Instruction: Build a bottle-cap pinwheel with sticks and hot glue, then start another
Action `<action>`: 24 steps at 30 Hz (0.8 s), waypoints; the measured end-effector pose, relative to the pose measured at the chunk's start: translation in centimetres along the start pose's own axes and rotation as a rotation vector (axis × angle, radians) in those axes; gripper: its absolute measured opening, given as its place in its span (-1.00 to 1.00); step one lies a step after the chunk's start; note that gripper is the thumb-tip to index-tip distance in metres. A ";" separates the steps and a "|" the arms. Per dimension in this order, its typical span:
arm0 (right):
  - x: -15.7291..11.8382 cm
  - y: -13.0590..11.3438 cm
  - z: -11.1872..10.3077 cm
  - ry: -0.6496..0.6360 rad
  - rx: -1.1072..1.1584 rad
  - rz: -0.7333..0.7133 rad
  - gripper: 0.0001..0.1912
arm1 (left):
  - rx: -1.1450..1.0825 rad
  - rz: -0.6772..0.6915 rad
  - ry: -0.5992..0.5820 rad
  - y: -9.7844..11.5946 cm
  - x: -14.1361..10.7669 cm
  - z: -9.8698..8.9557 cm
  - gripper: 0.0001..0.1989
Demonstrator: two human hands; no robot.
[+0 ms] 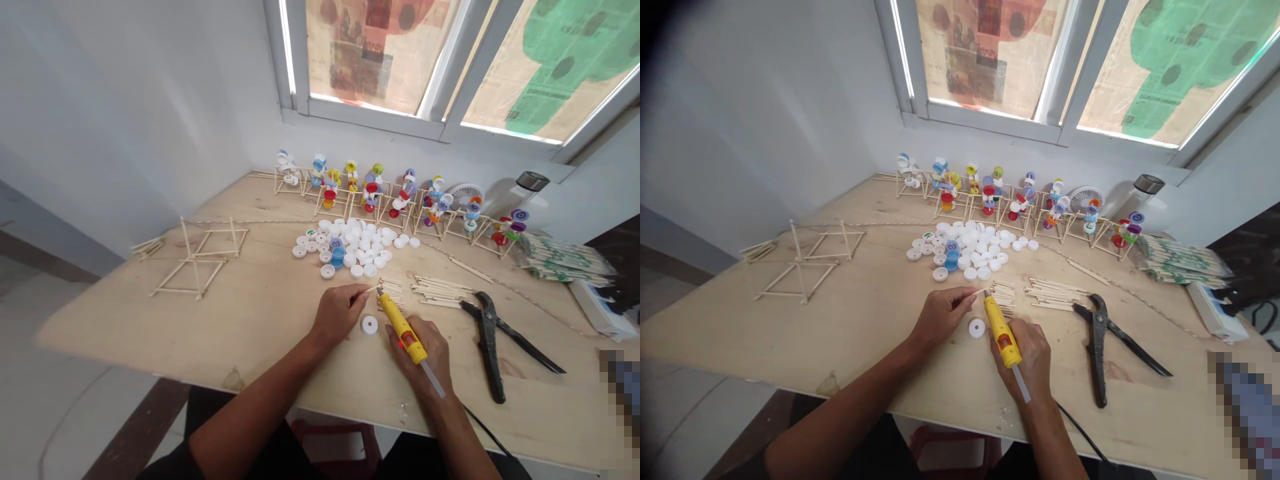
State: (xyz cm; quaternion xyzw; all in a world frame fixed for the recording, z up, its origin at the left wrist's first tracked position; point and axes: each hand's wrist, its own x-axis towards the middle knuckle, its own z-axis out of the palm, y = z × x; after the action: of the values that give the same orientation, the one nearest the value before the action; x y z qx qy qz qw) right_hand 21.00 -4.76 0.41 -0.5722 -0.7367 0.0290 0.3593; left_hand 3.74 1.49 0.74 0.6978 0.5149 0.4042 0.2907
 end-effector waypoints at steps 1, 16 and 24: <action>0.0 0.0 0.0 0.000 0.000 0.000 -0.73 | 0.005 0.001 -0.002 0.0 0.0 0.0 -0.76; 0.0 0.0 0.0 -0.002 -0.014 0.008 -0.73 | 0.023 0.011 -0.021 -0.1 0.0 0.0 -0.75; 0.1 -0.1 -0.1 -0.002 -0.023 -0.008 -0.71 | 0.041 0.020 -0.028 0.0 0.1 0.0 -0.76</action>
State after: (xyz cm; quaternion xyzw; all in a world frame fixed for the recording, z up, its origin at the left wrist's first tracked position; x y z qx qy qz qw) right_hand 20.95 -4.75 0.56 -0.5734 -0.7395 0.0198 0.3522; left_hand 3.71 1.57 0.74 0.7143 0.5120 0.3866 0.2796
